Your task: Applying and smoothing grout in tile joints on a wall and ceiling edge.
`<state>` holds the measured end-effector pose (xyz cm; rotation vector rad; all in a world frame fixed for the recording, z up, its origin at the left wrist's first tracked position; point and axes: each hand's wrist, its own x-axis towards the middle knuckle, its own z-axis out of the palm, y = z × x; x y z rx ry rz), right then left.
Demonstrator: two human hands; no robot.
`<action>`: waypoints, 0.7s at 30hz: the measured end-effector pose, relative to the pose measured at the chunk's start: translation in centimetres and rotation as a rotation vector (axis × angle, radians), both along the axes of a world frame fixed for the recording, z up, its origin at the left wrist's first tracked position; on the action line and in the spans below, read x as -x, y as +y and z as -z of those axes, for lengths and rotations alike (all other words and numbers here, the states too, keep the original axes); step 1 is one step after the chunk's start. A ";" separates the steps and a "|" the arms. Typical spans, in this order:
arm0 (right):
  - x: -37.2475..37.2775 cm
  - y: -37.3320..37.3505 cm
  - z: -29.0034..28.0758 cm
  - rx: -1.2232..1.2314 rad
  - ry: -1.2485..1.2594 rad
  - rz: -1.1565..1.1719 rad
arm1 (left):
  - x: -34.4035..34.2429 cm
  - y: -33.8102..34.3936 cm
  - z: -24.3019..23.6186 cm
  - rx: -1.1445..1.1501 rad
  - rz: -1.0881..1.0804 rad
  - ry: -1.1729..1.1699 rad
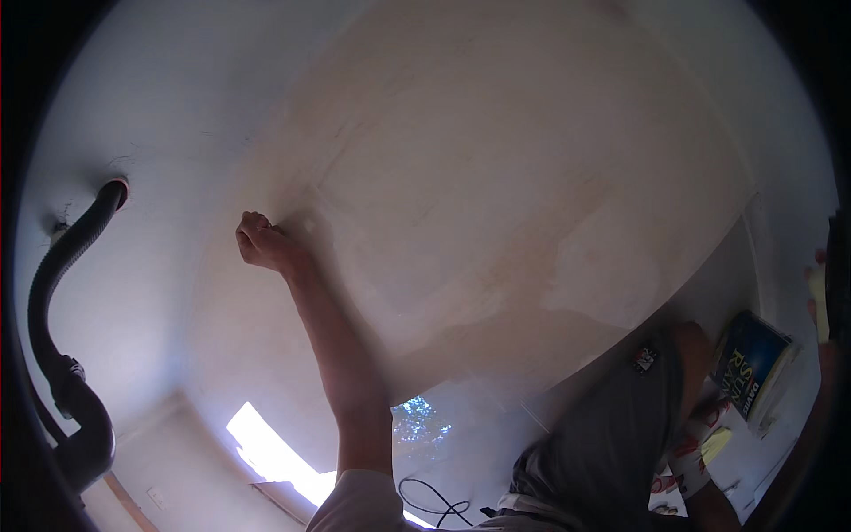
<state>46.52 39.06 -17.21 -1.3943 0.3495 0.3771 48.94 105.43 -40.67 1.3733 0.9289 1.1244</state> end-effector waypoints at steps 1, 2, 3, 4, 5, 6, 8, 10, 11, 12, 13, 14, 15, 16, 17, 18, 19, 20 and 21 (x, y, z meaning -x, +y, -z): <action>-2.7 2.7 1.9 -0.062 -0.016 -0.011 | -0.2 -0.6 -0.2 0.053 -0.008 -0.013; -5.8 5.9 2.2 0.052 -0.056 -0.129 | -0.4 -1.2 -0.1 0.085 -0.016 -0.025; -9.1 10.0 2.9 0.160 -0.093 -0.248 | -0.5 -1.4 0.0 0.090 -0.019 -0.001; -13.1 11.9 9.8 0.110 -0.065 -0.259 | 0.3 -0.4 -1.5 -0.017 -0.036 0.073; -16.6 17.8 11.1 0.147 -0.090 -0.359 | 0.9 0.4 -1.5 -0.015 -0.055 0.076; -19.5 22.5 12.5 0.237 -0.163 -0.379 | 1.0 0.8 -1.0 -0.041 -0.035 0.079; -26.4 27.5 14.4 0.522 -0.360 -0.466 | 0.8 0.5 0.2 -0.019 -0.006 0.056; -30.4 32.1 14.9 0.701 -0.519 -0.426 | 1.0 0.3 0.3 -0.043 0.048 0.078; -32.0 33.4 14.3 0.916 -0.630 -0.453 | 0.6 -0.2 0.3 -0.024 0.049 0.061; -33.4 35.0 14.8 1.107 -0.728 -0.482 | 0.4 -0.5 0.0 -0.029 0.057 0.076; -34.2 36.6 17.0 1.146 -0.666 -0.350 | 0.3 -0.7 -0.1 -0.033 0.065 0.093; -34.6 38.0 20.1 1.187 -0.604 -0.213 | 0.2 -0.8 -0.1 -0.029 0.066 0.093; -34.3 39.2 23.5 1.496 -0.850 -0.237 | 0.0 -1.0 -0.1 -0.024 0.064 0.087; -30.8 43.6 25.1 1.342 -0.998 -0.215 | 0.1 -0.7 0.0 -0.026 0.054 0.084; -27.5 47.1 25.7 1.254 -1.206 -0.246 | 0.2 -0.4 -0.2 -0.030 0.052 0.078; -24.6 49.7 25.9 1.015 -1.471 -0.217 | 0.6 -0.4 -0.4 0.010 0.061 0.056; -22.0 51.4 24.8 0.845 -1.351 -0.486 | 1.1 -0.2 -0.4 0.056 0.075 0.032; -19.7 51.7 22.5 0.472 -0.964 -0.665 | 1.4 -0.1 -0.4 0.060 0.074 0.022; -20.7 50.6 20.6 0.519 -0.909 -0.739 | 1.2 -0.5 -0.7 0.056 0.068 0.034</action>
